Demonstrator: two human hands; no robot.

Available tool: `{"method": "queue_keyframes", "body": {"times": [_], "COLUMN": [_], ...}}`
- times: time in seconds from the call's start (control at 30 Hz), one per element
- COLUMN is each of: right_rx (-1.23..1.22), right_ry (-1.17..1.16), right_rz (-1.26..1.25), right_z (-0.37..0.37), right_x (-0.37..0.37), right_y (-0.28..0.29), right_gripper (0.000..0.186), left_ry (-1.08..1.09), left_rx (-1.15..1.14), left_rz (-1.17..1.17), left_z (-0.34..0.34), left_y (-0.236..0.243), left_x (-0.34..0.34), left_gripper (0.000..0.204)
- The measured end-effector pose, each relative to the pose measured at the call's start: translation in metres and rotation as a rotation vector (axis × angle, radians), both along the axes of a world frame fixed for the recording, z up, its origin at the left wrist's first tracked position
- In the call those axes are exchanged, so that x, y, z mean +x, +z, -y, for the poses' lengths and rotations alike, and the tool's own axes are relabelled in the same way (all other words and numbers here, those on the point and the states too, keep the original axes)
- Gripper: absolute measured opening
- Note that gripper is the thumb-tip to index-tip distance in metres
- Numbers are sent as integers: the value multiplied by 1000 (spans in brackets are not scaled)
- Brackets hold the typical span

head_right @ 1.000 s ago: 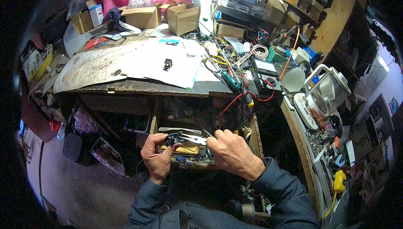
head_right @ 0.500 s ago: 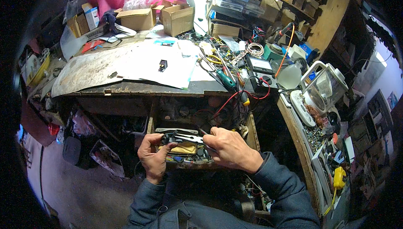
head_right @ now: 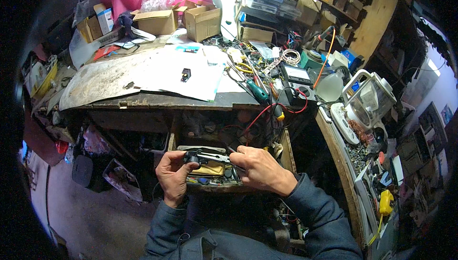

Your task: The person uses pliers to bend and adjust metal tabs on a small black electronic component, then uses a metal rod to press into the center of the component. The work is performed at a cluttered workbench with various tools and parts visible.

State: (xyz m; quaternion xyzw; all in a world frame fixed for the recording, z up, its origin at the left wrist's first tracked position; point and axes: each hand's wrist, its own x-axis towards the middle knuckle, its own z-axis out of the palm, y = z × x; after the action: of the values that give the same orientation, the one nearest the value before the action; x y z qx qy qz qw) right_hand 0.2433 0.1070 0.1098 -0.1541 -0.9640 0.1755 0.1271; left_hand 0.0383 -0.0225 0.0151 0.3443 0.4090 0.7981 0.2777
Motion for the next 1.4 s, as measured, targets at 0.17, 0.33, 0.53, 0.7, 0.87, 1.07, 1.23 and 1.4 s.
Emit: {"method": "queue_keyframes", "body": {"times": [0.17, 0.33, 0.53, 0.7, 0.87, 1.07, 1.23, 1.4], "right_rx": [-55, -191, -524, -294, -146, 189, 529, 654], "right_ry": [32, -77, -185, -150, -318, -247, -141, -107], "right_rz": [-88, -132, -242, -94, -115, -83, -38, 62], "right_z": [-4, 0, 17, 11, 7, 19, 17, 23], "right_x": [-5, -7, -10, -5, 9, -3, -13, -21], "right_y": [0, -18, -49, -47, -33, 16, 30, 40], "right_gripper": [22, 18, 20, 28, 29, 19, 12, 9], "left_ry": [-5, -180, -208, -71, -71, -56, -41, -42], "left_rx": [-25, -28, -45, 28, -52, -90, -127, -168], "left_rz": [-8, 84, 365, 346, 228, 95, 10, -108], "left_z": [-5, -9, -14, -12, -11, -11, -8, -10], "left_y": [3, 6, 4, 3, 5, 5, 9, 1], "left_x": [-3, -10, -17, -16, -12, -10, -5, -7], "left_gripper": [36, 47, 44, 36, 37, 42, 44, 39]}}
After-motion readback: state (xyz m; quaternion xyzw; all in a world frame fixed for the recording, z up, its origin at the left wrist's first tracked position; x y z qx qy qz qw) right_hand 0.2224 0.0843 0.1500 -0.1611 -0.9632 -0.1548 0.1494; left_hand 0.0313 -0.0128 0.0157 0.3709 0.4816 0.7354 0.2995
